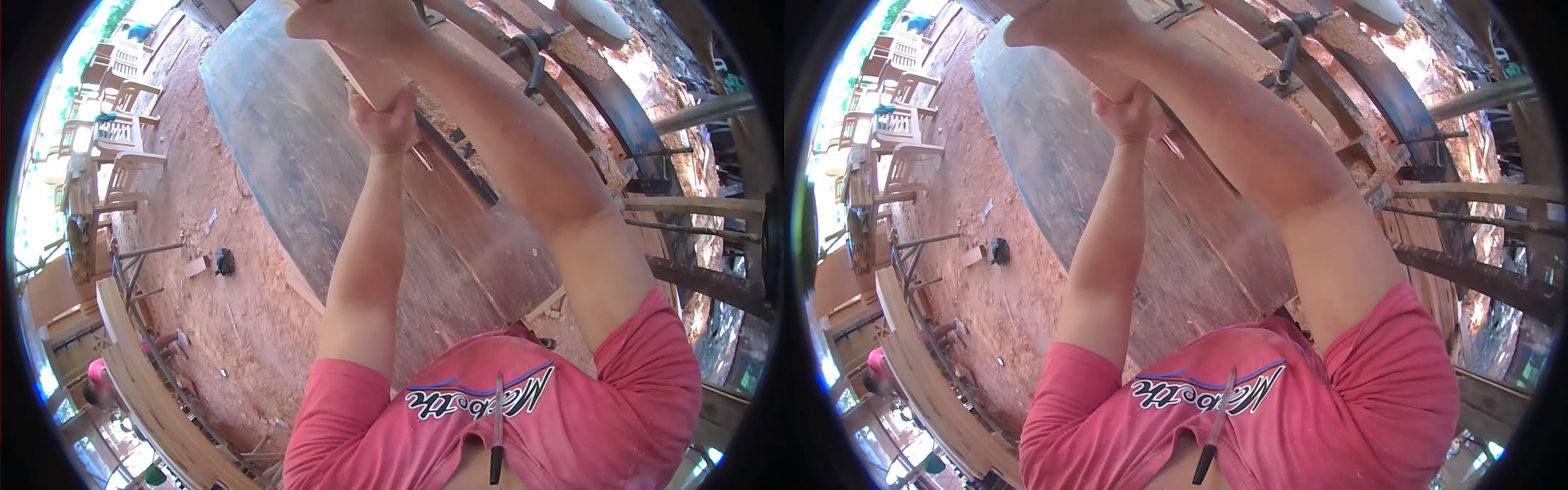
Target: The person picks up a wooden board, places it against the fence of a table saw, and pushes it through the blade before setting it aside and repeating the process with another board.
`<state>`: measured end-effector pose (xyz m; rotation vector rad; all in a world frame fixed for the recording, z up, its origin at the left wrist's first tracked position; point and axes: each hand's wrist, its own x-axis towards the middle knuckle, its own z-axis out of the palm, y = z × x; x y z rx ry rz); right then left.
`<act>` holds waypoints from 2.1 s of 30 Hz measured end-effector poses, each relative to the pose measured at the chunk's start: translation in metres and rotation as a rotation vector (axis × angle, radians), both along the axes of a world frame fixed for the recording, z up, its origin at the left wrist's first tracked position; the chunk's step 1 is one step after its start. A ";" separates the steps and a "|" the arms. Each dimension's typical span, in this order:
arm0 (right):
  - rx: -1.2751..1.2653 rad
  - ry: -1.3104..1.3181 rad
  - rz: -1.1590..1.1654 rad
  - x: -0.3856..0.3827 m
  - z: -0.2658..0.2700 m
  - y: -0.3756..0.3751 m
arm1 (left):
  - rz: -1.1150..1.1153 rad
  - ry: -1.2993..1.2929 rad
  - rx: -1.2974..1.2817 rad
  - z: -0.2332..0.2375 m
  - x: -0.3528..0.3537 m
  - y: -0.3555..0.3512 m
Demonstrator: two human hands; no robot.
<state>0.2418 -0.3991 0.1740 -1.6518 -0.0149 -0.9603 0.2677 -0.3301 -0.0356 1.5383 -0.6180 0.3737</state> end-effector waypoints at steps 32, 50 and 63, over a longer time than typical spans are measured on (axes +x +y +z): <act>-0.123 0.069 -0.087 0.108 -0.025 -0.020 | -0.012 0.006 -0.033 -0.008 0.092 -0.019; -0.209 -0.035 -0.057 0.214 -0.026 -0.039 | 0.031 0.015 0.000 -0.016 0.207 -0.039; -0.164 0.065 -0.050 0.178 -0.030 0.092 | -0.112 0.246 -0.044 -0.003 0.145 0.106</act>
